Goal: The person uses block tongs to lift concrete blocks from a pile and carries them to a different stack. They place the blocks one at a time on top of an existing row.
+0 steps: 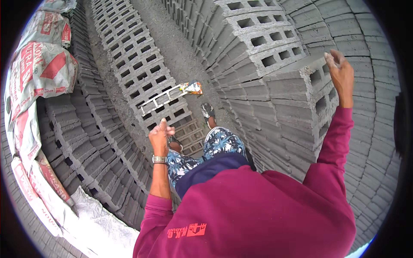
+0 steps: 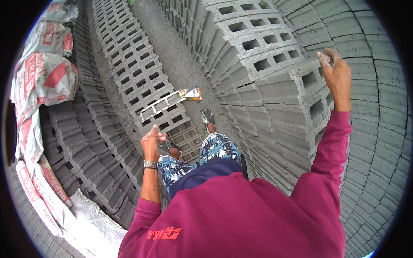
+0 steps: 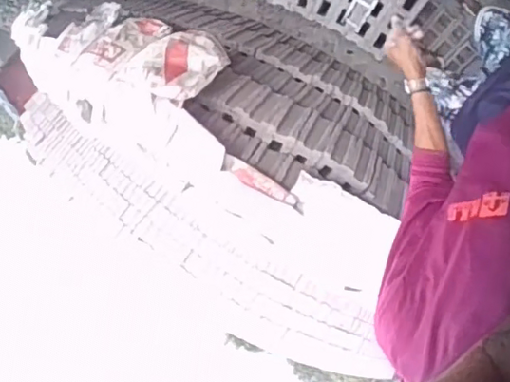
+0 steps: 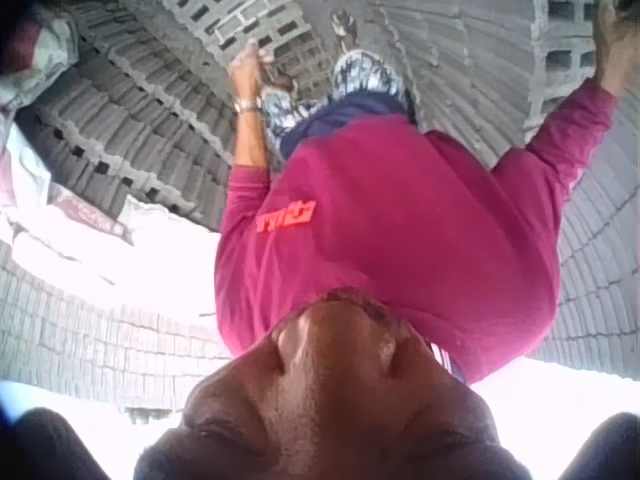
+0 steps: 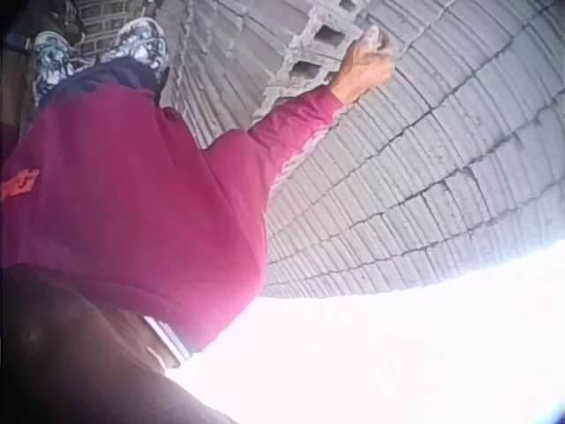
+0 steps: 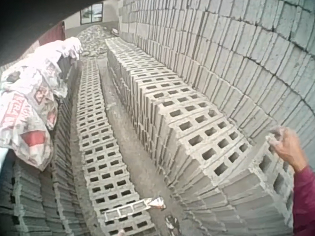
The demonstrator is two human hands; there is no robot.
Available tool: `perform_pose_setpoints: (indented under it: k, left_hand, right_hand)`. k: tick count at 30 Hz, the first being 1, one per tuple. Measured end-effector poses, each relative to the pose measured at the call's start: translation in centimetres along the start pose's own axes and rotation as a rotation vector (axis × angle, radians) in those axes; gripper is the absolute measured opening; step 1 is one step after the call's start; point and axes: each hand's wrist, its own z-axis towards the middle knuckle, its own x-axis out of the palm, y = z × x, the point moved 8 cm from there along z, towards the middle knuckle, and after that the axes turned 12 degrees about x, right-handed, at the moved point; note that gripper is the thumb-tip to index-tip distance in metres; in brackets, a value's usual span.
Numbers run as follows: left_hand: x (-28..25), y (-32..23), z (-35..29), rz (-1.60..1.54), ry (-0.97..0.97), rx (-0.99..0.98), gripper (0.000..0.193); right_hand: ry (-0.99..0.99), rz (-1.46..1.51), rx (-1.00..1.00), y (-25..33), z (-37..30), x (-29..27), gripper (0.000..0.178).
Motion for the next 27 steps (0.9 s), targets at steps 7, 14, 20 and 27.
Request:
perform_pose_setpoints:
  k: [7,14,20,27]
  left_hand:
    - [-20.3,10.4,3.0,0.256,-0.274,-0.006,0.066]
    - [-16.0,26.0,7.6,0.316,-0.254,-0.147,0.039]
    - [-5.7,33.8,11.4,0.312,-0.155,-0.085,0.032]
    - [6.5,34.0,18.0,1.008,-0.061,0.364,0.057]
  right_hand:
    - [0.945,0.465,-0.385,25.9,-26.2,29.9,0.024]
    - [0.724,0.256,-0.693,33.1,-41.7,65.9,0.033]
    - [0.725,0.330,-0.860,36.5,-44.4,74.4,0.034]
    - [0.941,0.551,-0.723,36.4,-39.7,72.9,0.037]
